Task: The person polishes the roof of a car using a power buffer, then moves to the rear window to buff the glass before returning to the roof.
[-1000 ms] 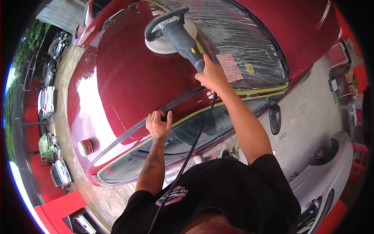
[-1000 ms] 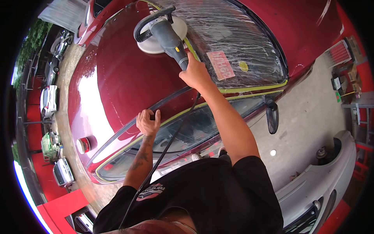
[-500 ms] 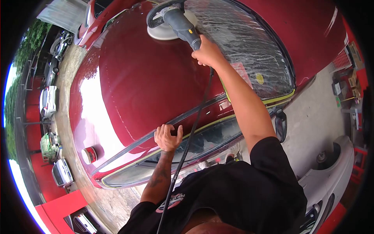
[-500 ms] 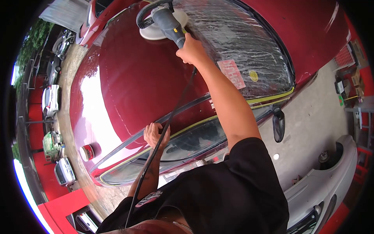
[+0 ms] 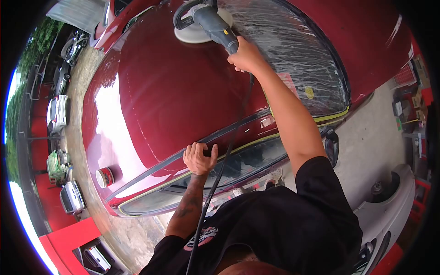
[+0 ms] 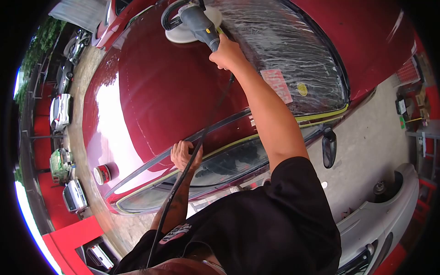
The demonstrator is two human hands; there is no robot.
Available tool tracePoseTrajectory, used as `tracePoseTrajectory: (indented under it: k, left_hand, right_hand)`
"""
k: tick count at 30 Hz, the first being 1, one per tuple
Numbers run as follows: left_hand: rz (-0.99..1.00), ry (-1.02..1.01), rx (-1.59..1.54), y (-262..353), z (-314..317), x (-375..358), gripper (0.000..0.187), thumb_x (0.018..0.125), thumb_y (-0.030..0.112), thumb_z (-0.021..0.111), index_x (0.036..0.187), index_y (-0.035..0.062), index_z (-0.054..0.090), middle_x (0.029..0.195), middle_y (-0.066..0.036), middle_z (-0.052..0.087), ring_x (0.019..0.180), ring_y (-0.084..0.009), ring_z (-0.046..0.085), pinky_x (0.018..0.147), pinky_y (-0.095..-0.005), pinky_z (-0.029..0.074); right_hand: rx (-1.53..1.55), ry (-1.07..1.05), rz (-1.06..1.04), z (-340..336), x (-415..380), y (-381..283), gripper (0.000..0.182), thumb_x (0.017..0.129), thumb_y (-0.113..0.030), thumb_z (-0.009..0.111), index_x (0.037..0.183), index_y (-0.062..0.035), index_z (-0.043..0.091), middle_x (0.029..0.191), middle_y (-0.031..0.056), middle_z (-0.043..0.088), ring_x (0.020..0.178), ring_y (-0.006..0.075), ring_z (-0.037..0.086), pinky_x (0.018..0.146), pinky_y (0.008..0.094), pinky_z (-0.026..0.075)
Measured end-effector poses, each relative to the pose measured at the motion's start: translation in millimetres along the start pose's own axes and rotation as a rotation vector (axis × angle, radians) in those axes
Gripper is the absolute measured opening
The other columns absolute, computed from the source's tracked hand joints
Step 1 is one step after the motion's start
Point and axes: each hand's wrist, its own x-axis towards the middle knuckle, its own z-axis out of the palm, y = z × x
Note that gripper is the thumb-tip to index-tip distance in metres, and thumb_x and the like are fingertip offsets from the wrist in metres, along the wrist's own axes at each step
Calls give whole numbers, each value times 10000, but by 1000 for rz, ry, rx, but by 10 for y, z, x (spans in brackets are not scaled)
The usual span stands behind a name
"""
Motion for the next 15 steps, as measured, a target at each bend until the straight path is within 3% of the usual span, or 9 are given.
tracePoseTrajectory:
  k: [4, 15]
  left_hand:
    - [-2, 17, 6, 12, 13, 14, 347, 792, 345, 830, 758, 136, 554, 724, -28, 569, 699, -271, 577, 648, -417, 435]
    - [-11, 31, 10, 6, 35, -11, 363, 804, 362, 825, 741, 132, 552, 721, -25, 573, 691, -276, 574, 660, -418, 438]
  right_hand:
    - [-30, 20, 14, -54, -244, 37, 844, 765, -68, 662, 1554, -2, 370, 851, 141, 721, 619, 207, 708, 549, 345, 563]
    - [-94, 76, -46, -27, -647, 422, 873, 770, -79, 682, 1574, -21, 348, 894, 166, 722, 618, 222, 722, 551, 351, 579]
